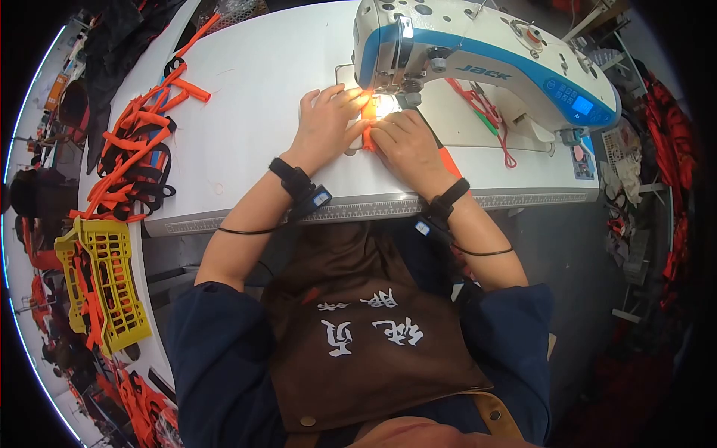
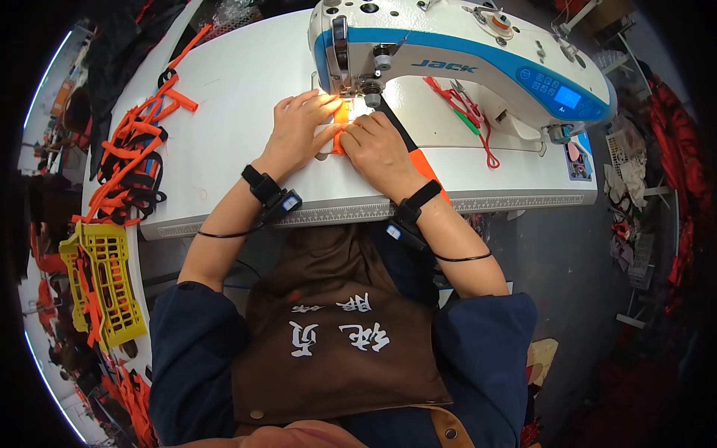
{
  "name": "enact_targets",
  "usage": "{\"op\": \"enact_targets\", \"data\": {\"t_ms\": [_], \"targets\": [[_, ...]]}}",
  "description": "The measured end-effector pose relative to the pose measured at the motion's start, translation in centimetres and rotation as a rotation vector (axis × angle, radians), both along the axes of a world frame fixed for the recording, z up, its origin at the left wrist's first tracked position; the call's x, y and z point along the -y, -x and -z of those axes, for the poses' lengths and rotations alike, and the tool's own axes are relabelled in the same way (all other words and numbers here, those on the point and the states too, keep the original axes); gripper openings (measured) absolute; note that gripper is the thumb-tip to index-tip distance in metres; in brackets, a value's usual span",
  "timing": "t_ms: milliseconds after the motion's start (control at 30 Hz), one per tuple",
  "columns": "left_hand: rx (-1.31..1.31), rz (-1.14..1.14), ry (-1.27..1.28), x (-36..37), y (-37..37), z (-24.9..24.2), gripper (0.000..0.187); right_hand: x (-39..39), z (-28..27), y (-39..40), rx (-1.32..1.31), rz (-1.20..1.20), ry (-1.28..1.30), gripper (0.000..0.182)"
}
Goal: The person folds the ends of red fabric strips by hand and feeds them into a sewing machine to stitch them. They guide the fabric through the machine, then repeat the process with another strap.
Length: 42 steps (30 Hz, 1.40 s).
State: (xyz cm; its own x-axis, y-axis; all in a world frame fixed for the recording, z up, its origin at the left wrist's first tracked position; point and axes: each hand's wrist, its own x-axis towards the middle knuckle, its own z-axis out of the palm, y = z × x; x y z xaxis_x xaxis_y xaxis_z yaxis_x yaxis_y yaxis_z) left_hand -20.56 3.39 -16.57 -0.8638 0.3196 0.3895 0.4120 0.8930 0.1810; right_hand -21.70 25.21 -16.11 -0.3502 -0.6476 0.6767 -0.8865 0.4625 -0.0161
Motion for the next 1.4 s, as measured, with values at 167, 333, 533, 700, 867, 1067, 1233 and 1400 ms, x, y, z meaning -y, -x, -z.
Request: {"op": "enact_targets", "data": {"t_ms": [167, 333, 533, 700, 867, 1067, 1233, 1400], "targets": [[-0.008, -0.011, 0.016, 0.1, 0.5, 0.2, 0.045, 0.2, -0.1, 0.5, 0.021, 0.0, -0.011, 0.01], [-0.015, -0.021, 0.024, 0.3, 1.3, 0.6, 0.044, 0.5, 0.4, 1.0, 0.011, 0.018, 0.013, 0.008], [-0.01, -0.022, 0.025, 0.6, 2.1, 0.9, 0.042, 0.6, 0.5, 1.5, 0.038, 0.026, 0.006, 0.008], [-0.01, 0.017, -0.169, 0.4, 1.8, 0.5, 0.033, 0.0, 0.5, 1.5, 0.16, 0.075, -0.055, 0.021], [0.346, 0.044, -0.744, -0.6, -1.5, -1.8, 0.022, 0.2, 0.0, 0.7, 0.451, 0.133, 0.264, 0.014], [0.534, 0.018, -0.963, -1.9, -3.0, -3.4, 0.018, 1.0, -0.7, -1.7, 1.003, 0.178, 0.62, 0.015], [0.465, 0.021, -0.956, -2.1, -3.3, -1.2, 0.019, 1.5, 1.4, -2.9, 1.289, 0.005, 0.959, 0.016], [0.621, -0.046, -1.075, -1.8, -3.3, -1.3, 0.018, 1.9, 1.3, -2.9, 1.384, -0.048, 1.038, 0.019]]}}
